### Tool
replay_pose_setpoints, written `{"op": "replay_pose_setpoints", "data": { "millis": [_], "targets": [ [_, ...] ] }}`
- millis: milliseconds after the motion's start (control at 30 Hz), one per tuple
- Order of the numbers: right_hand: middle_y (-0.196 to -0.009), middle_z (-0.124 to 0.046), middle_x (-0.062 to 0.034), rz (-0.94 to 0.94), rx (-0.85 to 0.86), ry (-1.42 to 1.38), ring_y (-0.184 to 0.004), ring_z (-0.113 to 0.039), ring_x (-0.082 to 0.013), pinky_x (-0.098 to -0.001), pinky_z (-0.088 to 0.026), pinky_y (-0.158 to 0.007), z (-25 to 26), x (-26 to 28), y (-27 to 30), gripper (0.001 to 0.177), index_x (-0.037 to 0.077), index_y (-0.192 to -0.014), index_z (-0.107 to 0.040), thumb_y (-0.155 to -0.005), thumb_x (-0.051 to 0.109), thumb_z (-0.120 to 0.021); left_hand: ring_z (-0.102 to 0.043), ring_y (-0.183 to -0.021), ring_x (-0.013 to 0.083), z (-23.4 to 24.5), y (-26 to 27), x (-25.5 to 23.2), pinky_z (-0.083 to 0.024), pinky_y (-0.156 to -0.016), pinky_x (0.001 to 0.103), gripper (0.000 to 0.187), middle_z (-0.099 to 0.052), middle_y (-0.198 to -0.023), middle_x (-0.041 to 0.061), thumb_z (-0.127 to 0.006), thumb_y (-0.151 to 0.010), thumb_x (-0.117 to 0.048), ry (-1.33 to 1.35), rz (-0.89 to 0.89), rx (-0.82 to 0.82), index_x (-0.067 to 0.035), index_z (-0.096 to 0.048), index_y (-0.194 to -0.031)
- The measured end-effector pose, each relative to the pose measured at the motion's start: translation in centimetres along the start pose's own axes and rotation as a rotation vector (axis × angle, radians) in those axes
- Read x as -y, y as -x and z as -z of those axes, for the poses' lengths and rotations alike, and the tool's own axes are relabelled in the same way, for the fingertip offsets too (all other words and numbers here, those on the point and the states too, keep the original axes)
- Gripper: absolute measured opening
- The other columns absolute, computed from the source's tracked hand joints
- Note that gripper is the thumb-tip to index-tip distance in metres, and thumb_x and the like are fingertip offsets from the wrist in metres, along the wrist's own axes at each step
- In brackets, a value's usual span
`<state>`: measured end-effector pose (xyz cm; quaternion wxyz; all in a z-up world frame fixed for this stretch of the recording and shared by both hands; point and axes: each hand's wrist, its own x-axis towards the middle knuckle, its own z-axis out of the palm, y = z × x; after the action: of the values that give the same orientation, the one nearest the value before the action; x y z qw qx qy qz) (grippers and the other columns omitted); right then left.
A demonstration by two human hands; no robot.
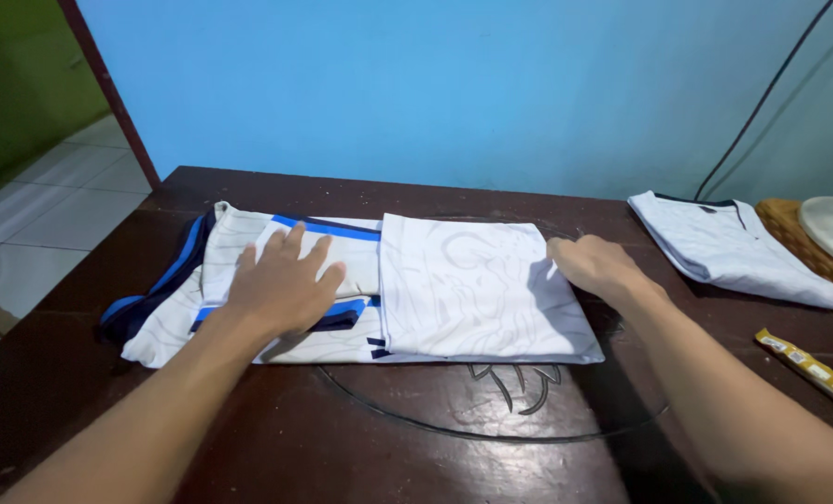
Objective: The person folds a white soccer jersey with blue accents on a wooden table, smoothing and aligning the fabric before folding it into a compact rectangle. The person then places the folded jersey into a gray laundry basket.
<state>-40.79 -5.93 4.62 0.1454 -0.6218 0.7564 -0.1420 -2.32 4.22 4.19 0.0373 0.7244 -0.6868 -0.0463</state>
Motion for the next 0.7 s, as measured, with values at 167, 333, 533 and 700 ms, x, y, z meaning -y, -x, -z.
{"op": "replay_pose_setpoints", "data": {
  "millis": [167, 333, 533, 700],
  "targets": [
    [-0.103, -0.074, -0.0314, -0.073, 0.146, -0.062, -0.091, -0.074, -0.0437, -0.0580, -0.059, -0.082, 0.0, 0.9, -0.5, 0.052, -0.010, -0.098, -0.074, -0.088, 0.038, -0.059, -0.011, -0.155, 0.0351, -0.9, 0.8, 0.0, -0.011, -0.124, 0.054, 0.068, -0.013, -0.168, 0.014, -0.024, -0.101, -0.055, -0.062, -0.027, -0.045, -0.022, -0.023, -0.161],
    [-0.088, -0.066, -0.0166, -0.097, 0.228, -0.751, -0.075, -0.061, -0.0271, -0.0442, -0.050, -0.070, 2.0, 2.2, 0.9, 0.034, 0.001, -0.101, -0.067, -0.089, 0.031, -0.054, -0.009, -0.155, 0.0353, -0.9, 0.8, -0.5, -0.011, -0.123, 0.054, 0.068, -0.011, -0.168, 0.014, -0.023, -0.101, -0.054, -0.039, -0.031, -0.047, -0.022, -0.021, -0.161],
    [-0.082, -0.069, -0.0114, 0.194, 0.359, -1.276, -0.068, -0.067, -0.0198, -0.0356, -0.057, -0.068, 5.4, 9.3, 4.4, 0.028, 0.001, -0.096, -0.068, -0.093, 0.026, -0.055, -0.007, -0.156, 0.0366, -1.3, 0.2, -1.5, -0.009, -0.123, 0.057, 0.069, -0.008, -0.169, 0.015, -0.027, -0.102, -0.052, 0.055, -0.040, -0.018, -0.019, -0.020, -0.162],
    [-0.080, -0.065, -0.0025, 0.329, 0.365, -1.353, -0.063, -0.064, -0.0133, -0.0300, -0.054, -0.060, 5.4, 18.8, 8.3, 0.015, 0.008, -0.100, -0.066, -0.100, 0.023, -0.068, -0.023, -0.147, 0.0469, -1.2, 0.4, -1.3, -0.020, -0.115, 0.061, 0.060, -0.031, -0.156, 0.028, -0.040, -0.101, -0.045, 0.256, -0.220, -0.180, -0.010, -0.042, -0.149]
  ]
}}
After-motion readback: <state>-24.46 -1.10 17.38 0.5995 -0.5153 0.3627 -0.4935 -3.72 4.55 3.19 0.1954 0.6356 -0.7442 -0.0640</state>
